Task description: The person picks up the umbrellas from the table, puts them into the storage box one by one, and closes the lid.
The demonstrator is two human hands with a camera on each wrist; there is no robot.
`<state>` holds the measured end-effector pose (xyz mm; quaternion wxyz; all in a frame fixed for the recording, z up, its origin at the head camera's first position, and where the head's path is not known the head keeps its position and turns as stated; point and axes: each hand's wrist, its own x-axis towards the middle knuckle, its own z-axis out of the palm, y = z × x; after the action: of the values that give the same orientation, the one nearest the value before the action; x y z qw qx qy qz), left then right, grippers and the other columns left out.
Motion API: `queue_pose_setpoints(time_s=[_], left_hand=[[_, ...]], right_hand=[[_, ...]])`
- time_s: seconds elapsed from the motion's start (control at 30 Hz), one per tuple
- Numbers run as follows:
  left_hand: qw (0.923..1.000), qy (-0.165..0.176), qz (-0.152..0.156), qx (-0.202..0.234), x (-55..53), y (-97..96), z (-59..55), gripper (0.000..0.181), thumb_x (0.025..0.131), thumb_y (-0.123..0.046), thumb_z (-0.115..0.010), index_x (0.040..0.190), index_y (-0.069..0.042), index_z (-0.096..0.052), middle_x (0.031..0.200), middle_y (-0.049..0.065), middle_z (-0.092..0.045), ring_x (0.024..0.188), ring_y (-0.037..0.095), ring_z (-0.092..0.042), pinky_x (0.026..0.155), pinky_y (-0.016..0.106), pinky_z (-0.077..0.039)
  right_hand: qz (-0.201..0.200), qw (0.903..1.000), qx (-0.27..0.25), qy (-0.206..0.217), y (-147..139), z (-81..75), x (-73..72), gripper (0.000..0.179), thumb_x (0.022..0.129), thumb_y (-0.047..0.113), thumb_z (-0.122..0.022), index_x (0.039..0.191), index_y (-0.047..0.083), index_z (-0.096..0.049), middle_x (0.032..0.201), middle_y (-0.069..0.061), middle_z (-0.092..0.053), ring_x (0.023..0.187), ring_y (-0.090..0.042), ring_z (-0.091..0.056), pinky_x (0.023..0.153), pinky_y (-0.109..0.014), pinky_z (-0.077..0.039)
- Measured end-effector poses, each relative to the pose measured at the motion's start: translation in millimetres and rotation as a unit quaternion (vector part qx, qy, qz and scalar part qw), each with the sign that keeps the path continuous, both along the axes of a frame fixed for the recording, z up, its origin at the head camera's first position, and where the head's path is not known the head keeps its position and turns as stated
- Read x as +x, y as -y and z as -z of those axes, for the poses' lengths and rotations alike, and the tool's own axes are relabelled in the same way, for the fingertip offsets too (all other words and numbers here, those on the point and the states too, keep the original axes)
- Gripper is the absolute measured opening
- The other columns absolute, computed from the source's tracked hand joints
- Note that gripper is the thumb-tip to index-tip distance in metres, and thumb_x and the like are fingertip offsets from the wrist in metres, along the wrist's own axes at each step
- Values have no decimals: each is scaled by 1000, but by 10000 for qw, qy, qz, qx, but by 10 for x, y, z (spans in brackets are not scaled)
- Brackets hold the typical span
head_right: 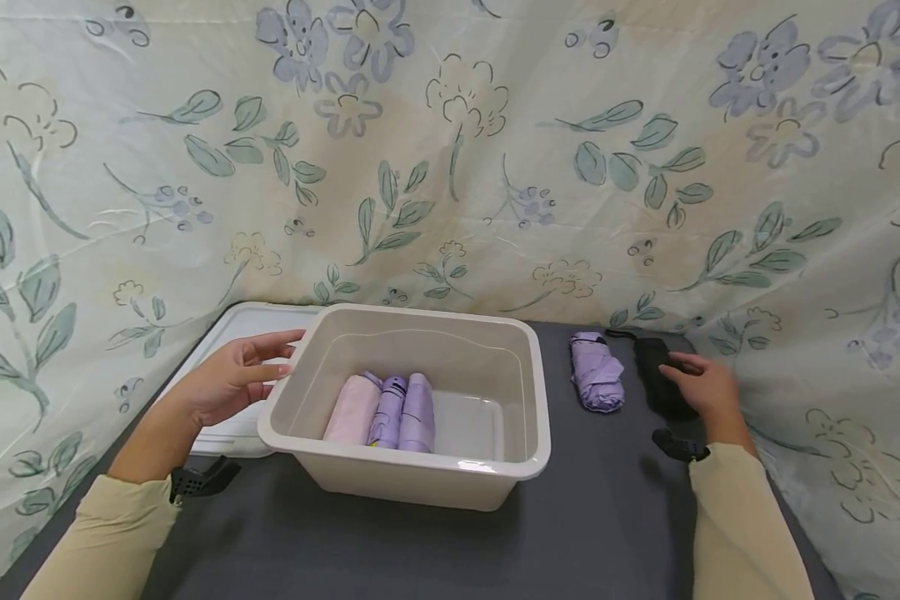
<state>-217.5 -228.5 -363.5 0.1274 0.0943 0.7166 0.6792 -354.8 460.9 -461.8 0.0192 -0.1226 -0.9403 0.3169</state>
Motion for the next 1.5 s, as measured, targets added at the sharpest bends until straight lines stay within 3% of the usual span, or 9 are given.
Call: queue_pose_setpoints(time_s=[0.23,0.6,0.93,1.17,1.5], left_hand=[[10000,30,-15,55,0,-4,-4,67,100,-5,-64,158,0,-32,122,1,-60,108,12,-68,89,32,-61],[9999,9,-104,8,18,-17,-15,67,99,-6,-65,158,1,-34,120,1,-61,107,12,-69,88,31,-61],[9999,23,-136,7,33,-24,3,67,99,-7,-65,158,1,-34,120,2,-59,104,11,-68,87,29,-61],[10000,7,-79,50,20,-27,20,67,100,-7,-64,158,2,-32,120,1,-59,106,11,-67,87,29,-61],[10000,-4,-91,16,11,-32,15,69,99,-8,-65,158,2,-32,121,2,-58,105,11,-67,87,30,-61]], right_hand=[[-360,9988,313,62,-31,-22,-18,71,102,51,-55,152,2,-44,152,-42,-33,139,-59,-34,111,-70,-33],[-290,9968,641,371,39,-92,-22,71,101,51,-56,151,1,-45,153,-43,-30,139,-59,-32,113,-69,-31],[-140,9959,622,637,57,-116,-33,76,99,53,-60,152,1,-43,157,-41,-24,144,-59,-23,116,-68,-27],[-290,9946,635,769,21,-152,-51,76,99,52,-59,153,2,-41,156,-43,-24,144,-60,-22,116,-69,-27],[-80,9956,238,904,-19,-92,-122,83,96,55,-63,157,5,-37,159,-40,-19,148,-60,-13,118,-71,-20]])
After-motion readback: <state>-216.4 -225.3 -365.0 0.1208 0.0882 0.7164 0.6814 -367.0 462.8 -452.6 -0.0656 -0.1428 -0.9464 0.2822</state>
